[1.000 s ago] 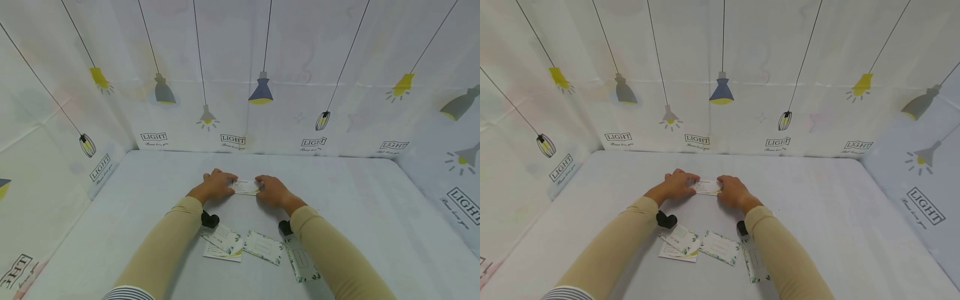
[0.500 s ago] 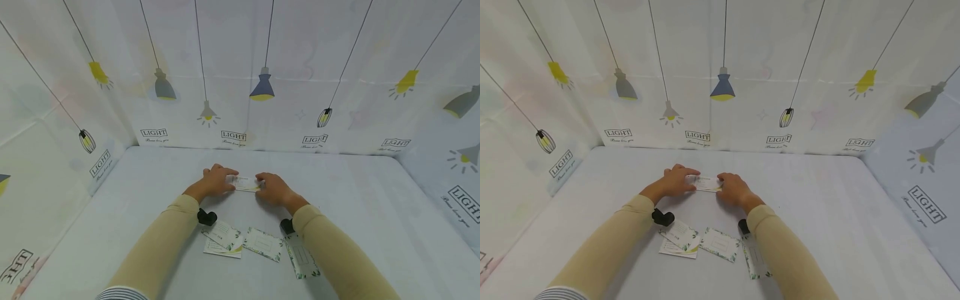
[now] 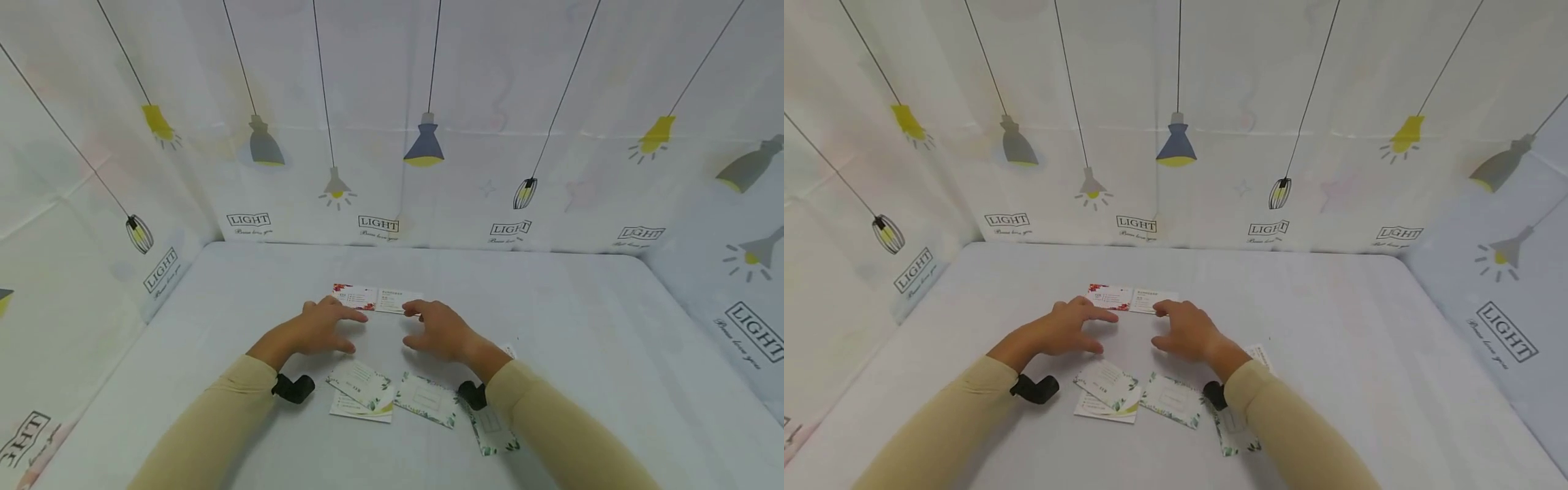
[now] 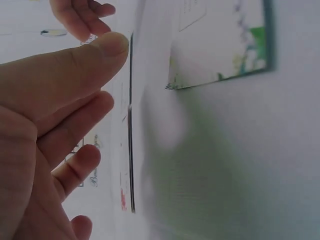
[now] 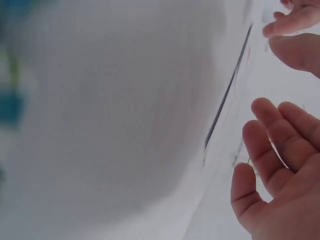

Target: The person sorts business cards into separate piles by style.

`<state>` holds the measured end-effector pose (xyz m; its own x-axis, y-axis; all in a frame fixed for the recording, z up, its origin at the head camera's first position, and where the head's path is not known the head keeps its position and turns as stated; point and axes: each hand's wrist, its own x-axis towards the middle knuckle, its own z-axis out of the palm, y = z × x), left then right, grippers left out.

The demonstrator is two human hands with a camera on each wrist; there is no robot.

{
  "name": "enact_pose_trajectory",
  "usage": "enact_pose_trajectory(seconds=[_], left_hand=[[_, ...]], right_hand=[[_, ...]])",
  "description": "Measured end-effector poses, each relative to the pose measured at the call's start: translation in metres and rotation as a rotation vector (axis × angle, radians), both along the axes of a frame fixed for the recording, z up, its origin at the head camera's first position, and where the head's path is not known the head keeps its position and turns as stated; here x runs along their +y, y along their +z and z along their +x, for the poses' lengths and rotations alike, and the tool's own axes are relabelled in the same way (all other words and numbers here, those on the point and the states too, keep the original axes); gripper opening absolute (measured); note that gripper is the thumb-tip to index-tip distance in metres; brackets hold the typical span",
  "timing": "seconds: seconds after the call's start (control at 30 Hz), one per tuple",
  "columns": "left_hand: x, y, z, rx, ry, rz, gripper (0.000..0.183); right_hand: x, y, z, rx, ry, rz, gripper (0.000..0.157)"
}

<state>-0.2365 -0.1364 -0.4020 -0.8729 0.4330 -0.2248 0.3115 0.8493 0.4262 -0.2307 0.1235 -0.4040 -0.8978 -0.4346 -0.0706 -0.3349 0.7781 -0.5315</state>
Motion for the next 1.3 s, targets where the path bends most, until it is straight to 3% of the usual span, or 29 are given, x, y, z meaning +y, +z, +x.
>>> enact_pose_trajectory(seconds=[0.2, 0.4, 0.73, 1.3], left_hand=[[-0.015, -0.008, 0.026, -0.071, -0.005, 0.025, 0.052], [-0.023, -0.017, 0.040, -0.072, -0.064, 0.066, 0.057], [-0.022, -0.018, 0.050, -0.064, -0.077, 0.098, 0.052], [-0.021, -0.013, 0.059, -0.055, -0.118, 0.130, 0.048]], right_hand=[[-0.013, 0.001, 0.024, -0.015, 0.069, -0.011, 0.059], [-0.025, 0.000, 0.041, -0.010, 0.137, 0.025, 0.058], [-0.036, -0.003, 0.058, -0.037, 0.172, 0.137, 0.064], [-0.037, -0.005, 0.066, 0.012, 0.211, 0.183, 0.070]])
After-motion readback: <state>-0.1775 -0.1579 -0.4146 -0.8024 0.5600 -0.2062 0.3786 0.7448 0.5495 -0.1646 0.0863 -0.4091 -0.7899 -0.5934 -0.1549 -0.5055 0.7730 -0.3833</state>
